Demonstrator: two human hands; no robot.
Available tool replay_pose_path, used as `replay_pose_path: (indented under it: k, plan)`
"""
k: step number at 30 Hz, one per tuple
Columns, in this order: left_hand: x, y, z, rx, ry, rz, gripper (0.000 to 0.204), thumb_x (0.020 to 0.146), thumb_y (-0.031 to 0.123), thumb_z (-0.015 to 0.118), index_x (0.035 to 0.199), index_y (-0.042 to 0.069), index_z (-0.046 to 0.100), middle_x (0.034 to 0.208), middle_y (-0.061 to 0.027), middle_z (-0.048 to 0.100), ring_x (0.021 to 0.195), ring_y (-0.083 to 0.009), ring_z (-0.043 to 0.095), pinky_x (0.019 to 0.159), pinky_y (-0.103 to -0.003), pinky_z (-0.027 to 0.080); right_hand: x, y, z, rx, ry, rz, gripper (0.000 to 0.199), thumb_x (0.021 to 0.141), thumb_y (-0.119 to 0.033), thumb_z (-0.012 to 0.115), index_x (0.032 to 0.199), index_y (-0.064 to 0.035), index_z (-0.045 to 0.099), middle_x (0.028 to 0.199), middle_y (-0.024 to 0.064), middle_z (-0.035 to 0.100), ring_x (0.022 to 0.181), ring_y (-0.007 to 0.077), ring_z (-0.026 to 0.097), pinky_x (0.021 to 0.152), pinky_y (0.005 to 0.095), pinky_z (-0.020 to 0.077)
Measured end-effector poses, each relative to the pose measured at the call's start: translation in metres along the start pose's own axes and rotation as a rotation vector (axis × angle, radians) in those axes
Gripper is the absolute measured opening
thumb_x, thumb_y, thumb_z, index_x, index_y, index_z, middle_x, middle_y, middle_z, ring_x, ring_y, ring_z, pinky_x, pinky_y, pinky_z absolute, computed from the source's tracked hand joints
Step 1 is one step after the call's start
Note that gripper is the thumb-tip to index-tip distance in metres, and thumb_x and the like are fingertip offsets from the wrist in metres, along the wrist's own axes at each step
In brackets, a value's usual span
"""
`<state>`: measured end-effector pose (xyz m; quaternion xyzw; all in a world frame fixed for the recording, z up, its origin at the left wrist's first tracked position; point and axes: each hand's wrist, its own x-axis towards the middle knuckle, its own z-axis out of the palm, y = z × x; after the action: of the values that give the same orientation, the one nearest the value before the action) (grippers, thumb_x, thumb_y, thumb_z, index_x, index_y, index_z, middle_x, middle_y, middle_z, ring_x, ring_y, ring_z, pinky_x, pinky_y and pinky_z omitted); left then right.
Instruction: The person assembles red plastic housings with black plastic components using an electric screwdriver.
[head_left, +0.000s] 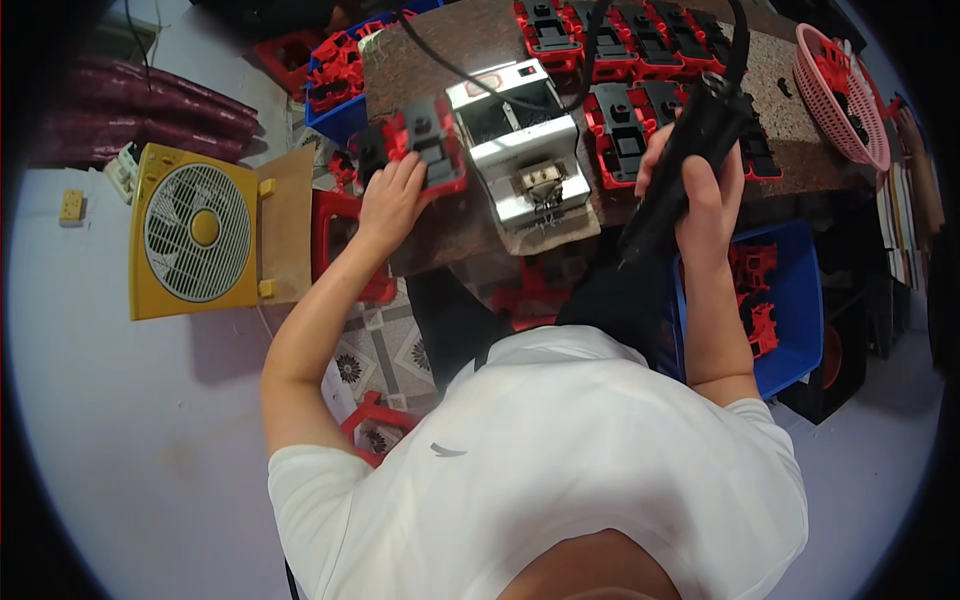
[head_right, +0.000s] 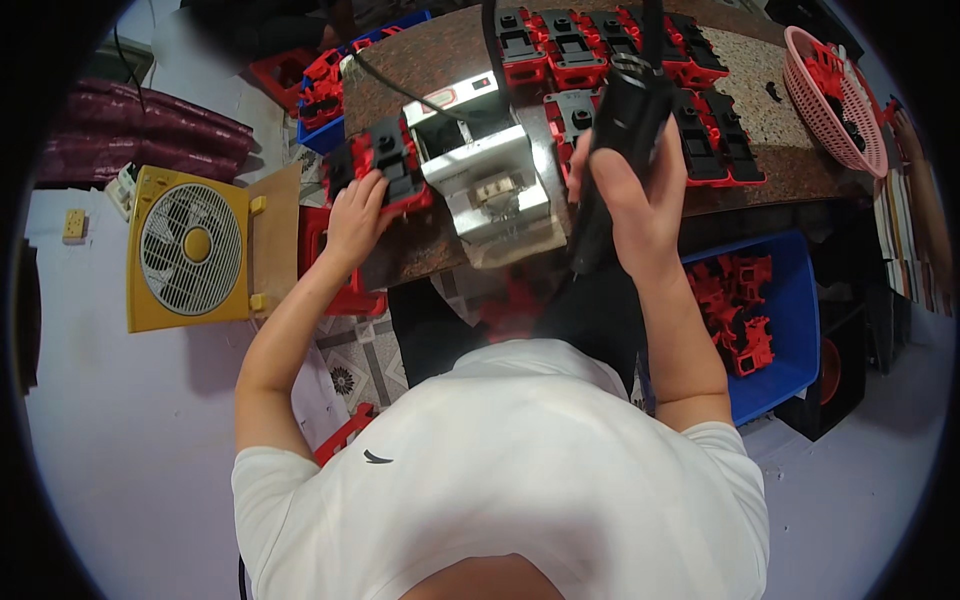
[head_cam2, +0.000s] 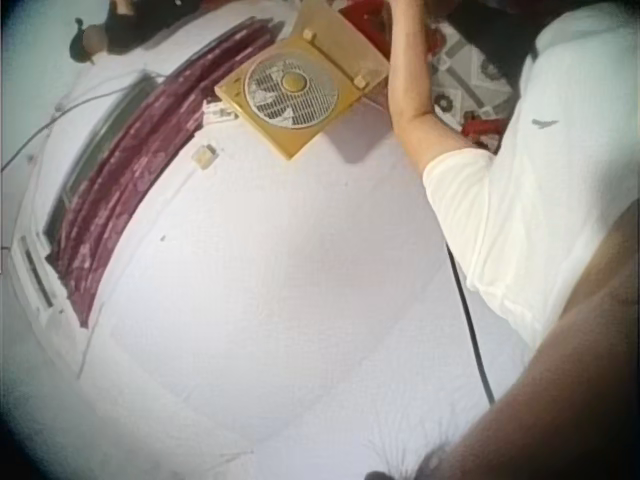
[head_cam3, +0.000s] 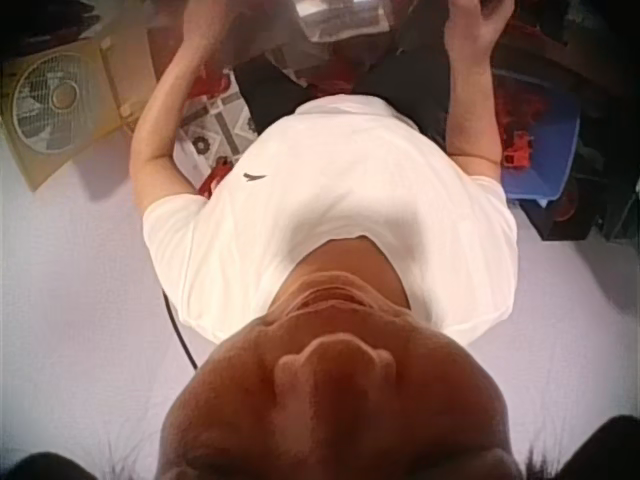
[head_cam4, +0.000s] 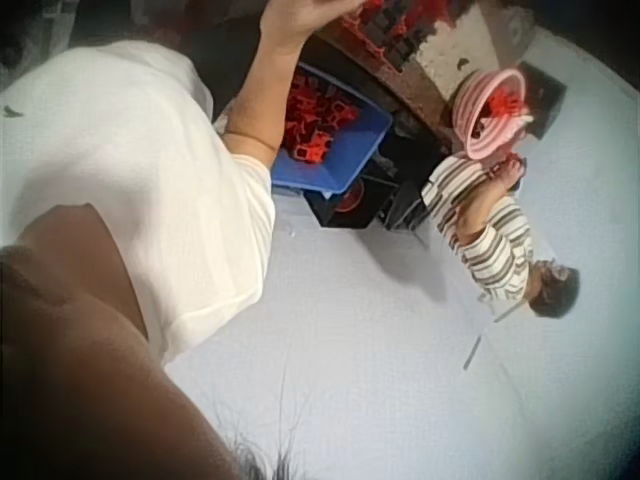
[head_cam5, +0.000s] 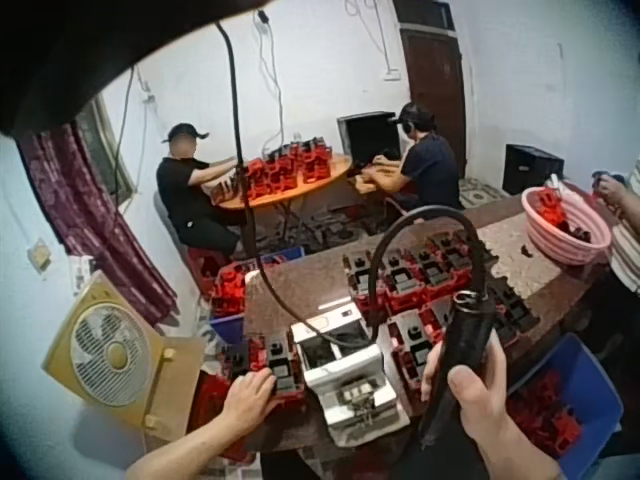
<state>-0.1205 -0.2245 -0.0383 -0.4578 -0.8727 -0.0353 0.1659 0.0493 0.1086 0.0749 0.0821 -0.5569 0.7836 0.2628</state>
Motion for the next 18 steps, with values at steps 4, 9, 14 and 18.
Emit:
replay_pose_path:
  k: [4,9,14,18]
  plan:
    - [0.036,-0.012,0.002,-0.013,0.083,-0.102,0.064,0.068,0.023,0.08,0.121,0.004,0.052,0.125,-0.0124,0.052,0.104,-0.0341,0.054,0.084,-0.042,0.046,0.01,-0.008,0.025,-0.058,-0.12,-0.092,0.03,0.091,-0.011,0.064,0.113,-0.0018,0.045,0.088,0.0074,0.061,0.07,0.0124,0.059,0.061,0.0273,0.0511]
    - [-0.012,-0.001,-0.004,-0.052,0.177,-0.169,0.062,0.065,0.019,0.082,0.117,0.006,0.052,0.119,-0.0157,0.054,0.106,-0.0361,0.056,0.085,-0.043,0.048,0.008,0.019,0.024,-0.013,-0.124,-0.039,0.032,0.093,-0.02,0.067,0.112,-0.0044,0.046,0.089,0.0057,0.062,0.074,0.012,0.061,0.065,0.0277,0.0535]
    - [-0.04,0.078,-0.007,-0.087,0.114,-0.042,0.041,0.068,0.015,0.071,0.106,0.008,0.056,0.112,-0.0114,0.055,0.096,-0.0296,0.056,0.077,-0.039,0.044,0.013,0.031,0.046,-0.08,-0.032,-0.02,0.031,0.086,-0.013,0.075,0.1,-0.0065,0.048,0.078,-0.0009,0.06,0.062,0.0056,0.057,0.055,0.0197,0.047]
    - [-0.012,0.108,-0.029,-0.226,0.154,-0.219,0.045,0.074,0.021,0.075,0.112,0.007,0.055,0.119,-0.0141,0.053,0.11,-0.0335,0.051,0.086,-0.042,0.042,0.032,0.045,0.072,-0.221,-0.132,-0.46,0.031,0.088,-0.011,0.07,0.106,-0.0044,0.045,0.076,0.0009,0.054,0.058,0.007,0.05,0.05,0.0225,0.0401]
